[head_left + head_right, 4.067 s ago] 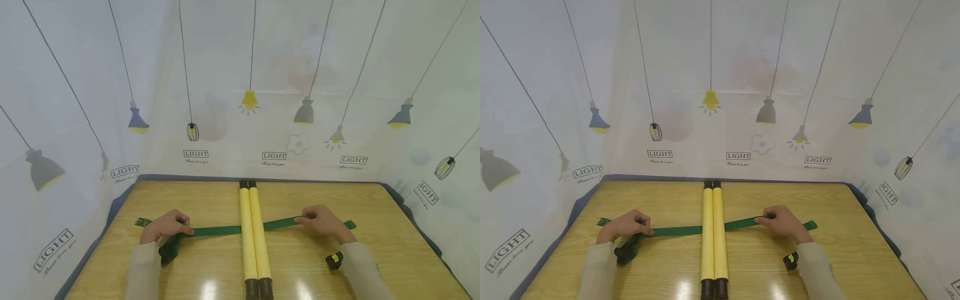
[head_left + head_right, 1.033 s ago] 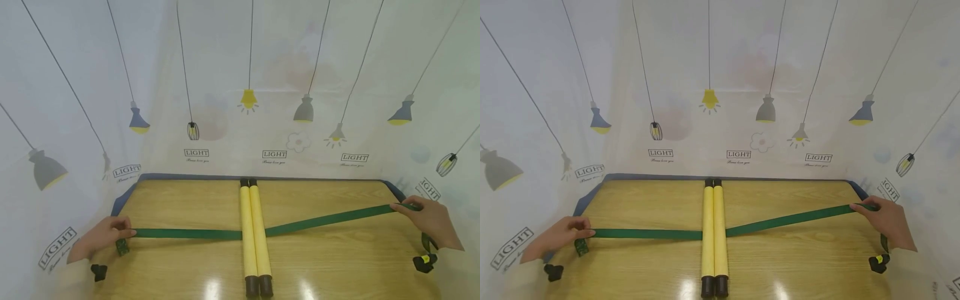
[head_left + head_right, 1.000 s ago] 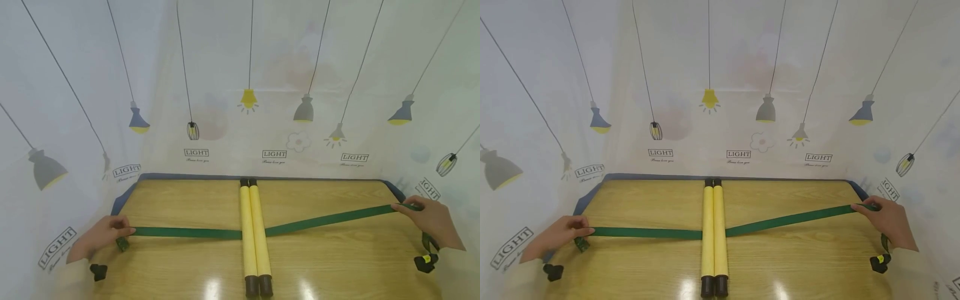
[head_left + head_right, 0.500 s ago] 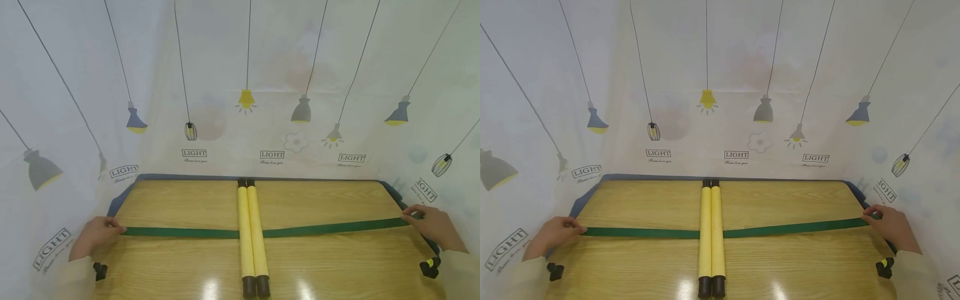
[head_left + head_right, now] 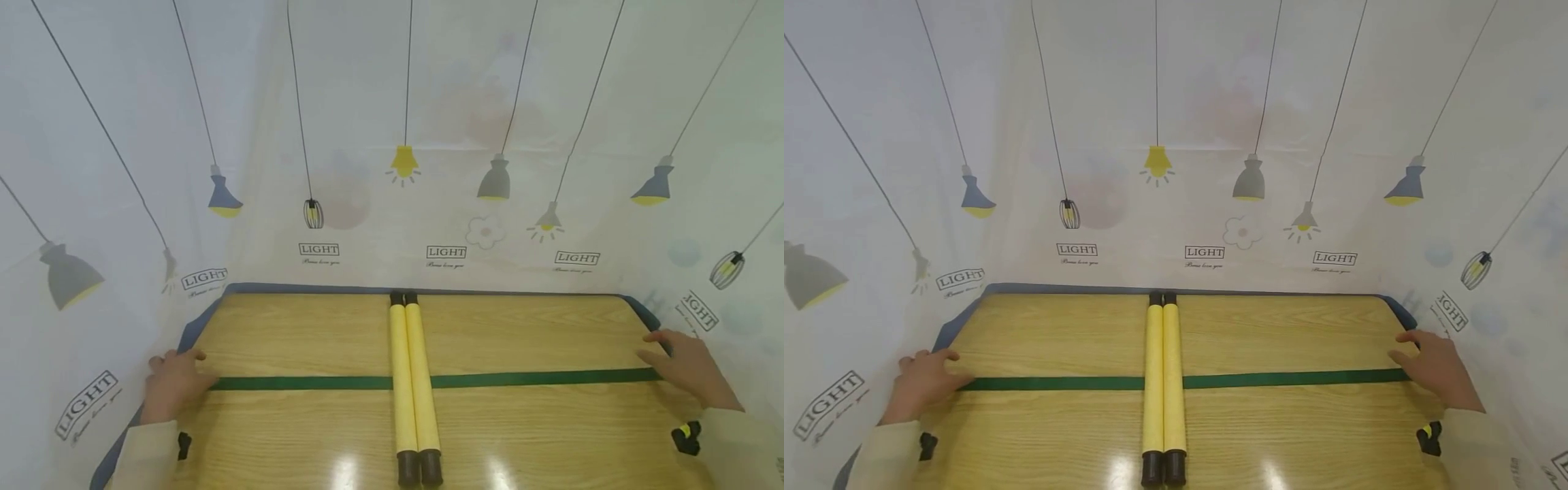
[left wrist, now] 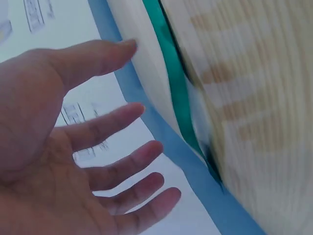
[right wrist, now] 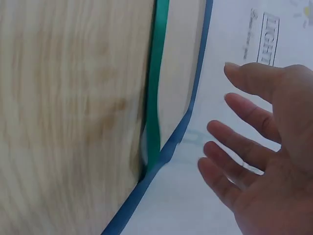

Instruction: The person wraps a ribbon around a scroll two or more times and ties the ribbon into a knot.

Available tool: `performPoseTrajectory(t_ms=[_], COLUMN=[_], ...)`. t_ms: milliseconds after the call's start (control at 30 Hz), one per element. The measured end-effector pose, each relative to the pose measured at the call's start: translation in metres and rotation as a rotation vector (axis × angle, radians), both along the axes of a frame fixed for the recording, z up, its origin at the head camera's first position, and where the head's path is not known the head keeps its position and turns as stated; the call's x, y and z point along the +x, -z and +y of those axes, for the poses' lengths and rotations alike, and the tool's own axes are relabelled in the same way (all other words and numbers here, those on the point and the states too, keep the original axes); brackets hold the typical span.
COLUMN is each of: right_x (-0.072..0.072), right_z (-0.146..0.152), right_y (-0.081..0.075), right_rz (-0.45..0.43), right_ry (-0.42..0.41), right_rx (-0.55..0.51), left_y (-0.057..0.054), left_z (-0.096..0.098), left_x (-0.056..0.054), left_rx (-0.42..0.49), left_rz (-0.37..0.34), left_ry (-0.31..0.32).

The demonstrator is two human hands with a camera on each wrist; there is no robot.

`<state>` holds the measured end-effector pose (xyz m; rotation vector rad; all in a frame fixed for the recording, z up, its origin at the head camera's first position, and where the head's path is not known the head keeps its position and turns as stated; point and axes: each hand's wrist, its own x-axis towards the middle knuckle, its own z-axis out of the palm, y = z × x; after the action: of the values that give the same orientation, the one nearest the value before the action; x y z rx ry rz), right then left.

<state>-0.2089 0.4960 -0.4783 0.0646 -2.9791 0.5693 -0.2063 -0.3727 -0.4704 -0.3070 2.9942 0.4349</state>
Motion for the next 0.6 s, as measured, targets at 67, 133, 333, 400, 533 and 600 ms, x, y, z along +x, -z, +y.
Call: performPoseTrajectory(t_ms=[67,133,333,400,533,600], right_x=[-0.001,-0.003,-0.01,-0.01,-0.01,-0.008], right_z=[-0.013,-0.028,-0.076,-0.093,-0.127,-0.144], right_y=[-0.004,-0.007,-0.01,-0.009,-0.01,-0.012], right_rz=[-0.044,-0.07,-0.082,-0.103,-0.158,-0.184], right_ry=[-0.01,-0.019,-0.057,-0.072,-0.087,-0.091], right_rx=[-0.026,-0.035,-0.061,-0.067,-0.084,-0.09], left_y=[-0.003,-0.005,-0.005,-0.003,0.003,0.006], left_z=[0.012,0.024,0.067,0.083,0.113,0.125], left_x=[0.001,0.002,0.001,0.002,0.003,0.003], left_rx=[0.02,0.041,0.135,0.166,0.201,0.218], left_rz=[0.051,0.093,0.057,0.033,0.014,0.01], left_ry=[0.011,0.044,0.107,0.097,0.092,0.098])
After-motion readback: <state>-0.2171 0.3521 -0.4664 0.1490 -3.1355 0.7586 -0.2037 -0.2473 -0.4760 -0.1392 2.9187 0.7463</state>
